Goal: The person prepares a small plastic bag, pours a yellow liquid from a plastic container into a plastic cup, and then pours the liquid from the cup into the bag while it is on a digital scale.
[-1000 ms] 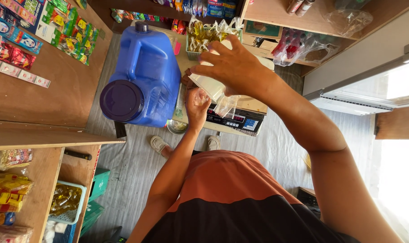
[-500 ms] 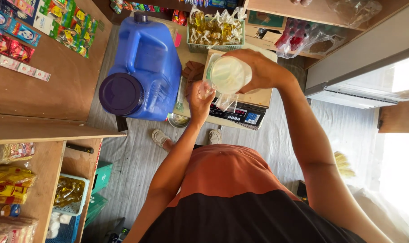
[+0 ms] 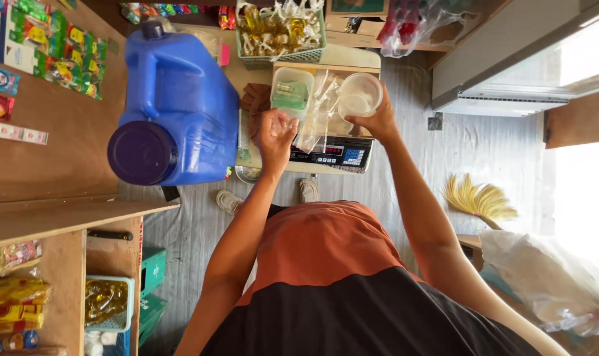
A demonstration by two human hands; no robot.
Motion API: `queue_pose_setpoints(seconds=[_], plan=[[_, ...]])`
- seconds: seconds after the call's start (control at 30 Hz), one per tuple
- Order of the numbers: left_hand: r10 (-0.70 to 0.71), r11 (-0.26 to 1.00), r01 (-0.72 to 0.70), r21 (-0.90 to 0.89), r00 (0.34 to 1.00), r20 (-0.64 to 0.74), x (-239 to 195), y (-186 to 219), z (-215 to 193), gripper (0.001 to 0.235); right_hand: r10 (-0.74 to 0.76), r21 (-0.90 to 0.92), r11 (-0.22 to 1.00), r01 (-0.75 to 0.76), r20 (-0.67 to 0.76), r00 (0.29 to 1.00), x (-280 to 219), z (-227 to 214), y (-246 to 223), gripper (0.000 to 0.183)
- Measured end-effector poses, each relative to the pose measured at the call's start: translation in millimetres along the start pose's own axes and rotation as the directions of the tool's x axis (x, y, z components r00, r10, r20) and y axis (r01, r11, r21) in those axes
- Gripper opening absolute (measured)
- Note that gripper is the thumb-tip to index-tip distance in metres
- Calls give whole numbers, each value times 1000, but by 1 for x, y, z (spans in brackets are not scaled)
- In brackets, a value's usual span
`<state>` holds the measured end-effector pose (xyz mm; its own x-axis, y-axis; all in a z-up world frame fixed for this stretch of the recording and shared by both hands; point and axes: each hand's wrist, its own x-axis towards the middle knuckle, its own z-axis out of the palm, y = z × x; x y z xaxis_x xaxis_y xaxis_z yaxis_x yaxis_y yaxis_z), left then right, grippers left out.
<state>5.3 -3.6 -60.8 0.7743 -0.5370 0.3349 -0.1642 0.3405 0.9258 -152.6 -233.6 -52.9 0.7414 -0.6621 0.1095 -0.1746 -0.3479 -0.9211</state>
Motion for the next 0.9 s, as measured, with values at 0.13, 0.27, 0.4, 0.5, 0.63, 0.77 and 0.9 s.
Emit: queue_pose_setpoints(seconds=[0.13,0.27,0.4,0.5,0.63,0.77,0.9], plan=[[4,1000,-4,-7,1000,26,1,-4,0,37,9,161,987,17,-159,987,-8,23,52,99],[-10,1000,11,-24,999,37,-2,-9,0,37,85,119,991,-55,-261,962,-16,36,59,98],[5,1000,-5,3,999,36,1,-2,1,37,168,167,978,-124,-286,943,-18,43,63,103],[4,1000,-4,-7,999,32,3,-2,3,38,119,193,979,-67,-271,955,-19,48,80,122],[3,999,-2,-33,1000,21,2,-6,4,38,60,96,995,-39,-226,972,-23,45,73,145],[26,999,-25,-21,1000,15,5,-3,3,38,-102,-131,990,45,-475,874,-47,37,42,131],[-2,999,3,-34,1000,21,1,-8,3,39,-277,-354,923,152,-336,900,-70,36,-12,66]])
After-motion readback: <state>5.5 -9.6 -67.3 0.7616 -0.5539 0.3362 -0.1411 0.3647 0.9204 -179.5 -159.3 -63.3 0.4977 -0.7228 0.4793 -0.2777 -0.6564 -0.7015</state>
